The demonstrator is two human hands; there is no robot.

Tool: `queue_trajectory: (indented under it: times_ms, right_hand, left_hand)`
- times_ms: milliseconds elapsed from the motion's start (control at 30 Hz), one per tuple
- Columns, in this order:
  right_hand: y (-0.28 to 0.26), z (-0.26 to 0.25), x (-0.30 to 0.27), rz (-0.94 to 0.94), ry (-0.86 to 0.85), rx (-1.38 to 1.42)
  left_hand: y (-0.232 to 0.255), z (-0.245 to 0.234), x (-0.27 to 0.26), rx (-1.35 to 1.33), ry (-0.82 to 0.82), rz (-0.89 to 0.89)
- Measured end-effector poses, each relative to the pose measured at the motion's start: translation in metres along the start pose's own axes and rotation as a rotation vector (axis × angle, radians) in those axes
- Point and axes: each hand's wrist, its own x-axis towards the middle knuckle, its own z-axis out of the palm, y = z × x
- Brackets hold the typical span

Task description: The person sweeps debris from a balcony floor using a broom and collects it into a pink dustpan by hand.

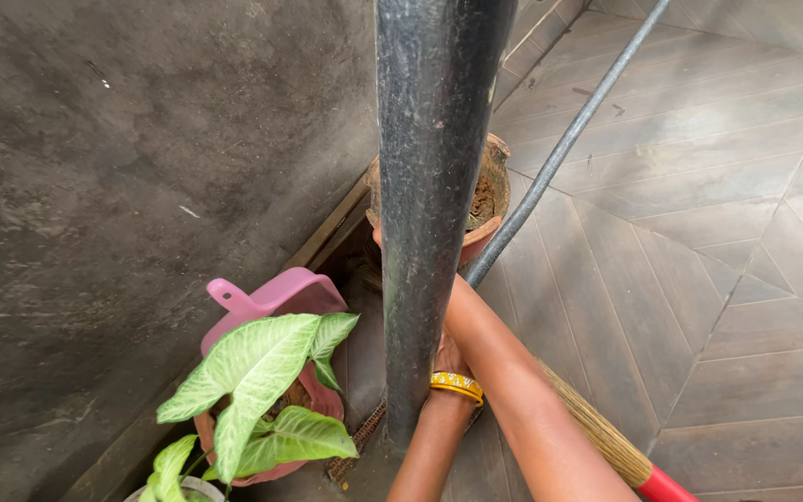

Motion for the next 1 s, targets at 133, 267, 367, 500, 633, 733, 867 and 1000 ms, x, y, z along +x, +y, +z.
queue_trajectory:
  times_ms: [133, 267, 367, 500, 633, 733, 867, 1000]
  right_hand:
    - [0.009, 0.003, 0.007, 0.011, 0.015, -0.018]
    - [0.017, -0.001, 0.014, 0.023, 0.016, -0.038]
    - [0.017, -0.004, 0.029, 0.028, 0.04, -0.04]
    - [0.003, 0.007, 0.034, 0.046, 0.046, -0.018]
    - [-0.009, 0.016, 0.026, 0.052, 0.032, -0.003]
    - [0.0, 0.01, 0.021, 0.043, 0.028, -0.026]
    - [0.003, -0.004, 0.016, 0.016, 0.043, 0.019]
    - [0.055, -0.054, -0.023, -0.003, 0.102, 0.31]
  left_hand:
    - [0.002, 0.003, 0.015, 0.006, -0.022, -0.015]
    - [0.005, 0.0, 0.015, 0.036, -0.039, -0.04]
    - [0.004, -0.005, 0.014, 0.086, -0.045, -0.046]
    - [0.002, -0.002, -0.003, 0.139, -0.089, -0.047]
    - [0.004, 0.003, -0.017, 0.163, -0.119, -0.056]
    - [0.012, 0.0, -0.009, 0.162, -0.098, -0.061]
    - [0.01, -0.018, -0.004, 0.242, -0.042, -0.079]
    - [0.006, -0.042, 0.006, 0.228, 0.187, -0.268]
